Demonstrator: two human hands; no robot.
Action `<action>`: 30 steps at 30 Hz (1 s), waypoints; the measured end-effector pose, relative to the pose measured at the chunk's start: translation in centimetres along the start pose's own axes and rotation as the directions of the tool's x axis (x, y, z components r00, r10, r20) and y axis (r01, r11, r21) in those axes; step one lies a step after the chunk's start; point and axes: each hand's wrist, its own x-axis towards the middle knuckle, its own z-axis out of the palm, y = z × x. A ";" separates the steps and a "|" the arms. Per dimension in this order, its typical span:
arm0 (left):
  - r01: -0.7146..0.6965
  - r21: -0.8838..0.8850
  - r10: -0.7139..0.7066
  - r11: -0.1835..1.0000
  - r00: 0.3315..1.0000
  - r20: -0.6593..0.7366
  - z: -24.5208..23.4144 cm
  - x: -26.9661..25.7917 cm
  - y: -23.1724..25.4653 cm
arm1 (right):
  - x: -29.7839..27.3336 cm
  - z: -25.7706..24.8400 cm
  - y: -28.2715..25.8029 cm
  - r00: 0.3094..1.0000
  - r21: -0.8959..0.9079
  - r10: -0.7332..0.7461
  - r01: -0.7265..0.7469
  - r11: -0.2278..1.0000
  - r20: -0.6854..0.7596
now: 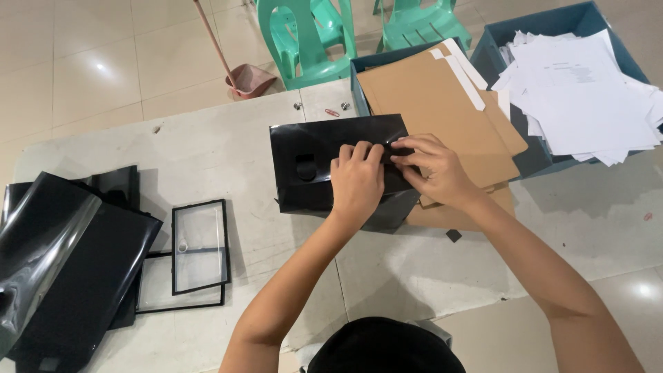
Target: The recorder is assembling plastic storage boxes and cleaning them with a cloth.
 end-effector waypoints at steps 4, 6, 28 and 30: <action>-0.036 0.111 0.032 0.993 0.999 0.045 0.5 -0.1 0.2 | 0.6 -0.1 -1.2 0.999 0.015 0.028 -0.028 0.999 0.021; -0.062 0.090 0.060 0.994 0.998 0.028 0.6 -0.1 0.2 | 0.6 0.2 -1.2 0.998 -0.008 0.059 -0.059 0.998 0.016; 0.032 -0.145 -0.026 0.989 0.999 0.043 -0.2 0.4 -1.2 | 1.4 2.4 -0.8 0.990 -0.173 0.140 -0.141 0.975 -0.018; 0.020 -0.222 -0.022 0.975 1.000 -0.005 -0.3 0.4 -1.4 | 1.6 2.5 -0.7 0.982 -0.191 0.189 -0.188 0.963 -0.013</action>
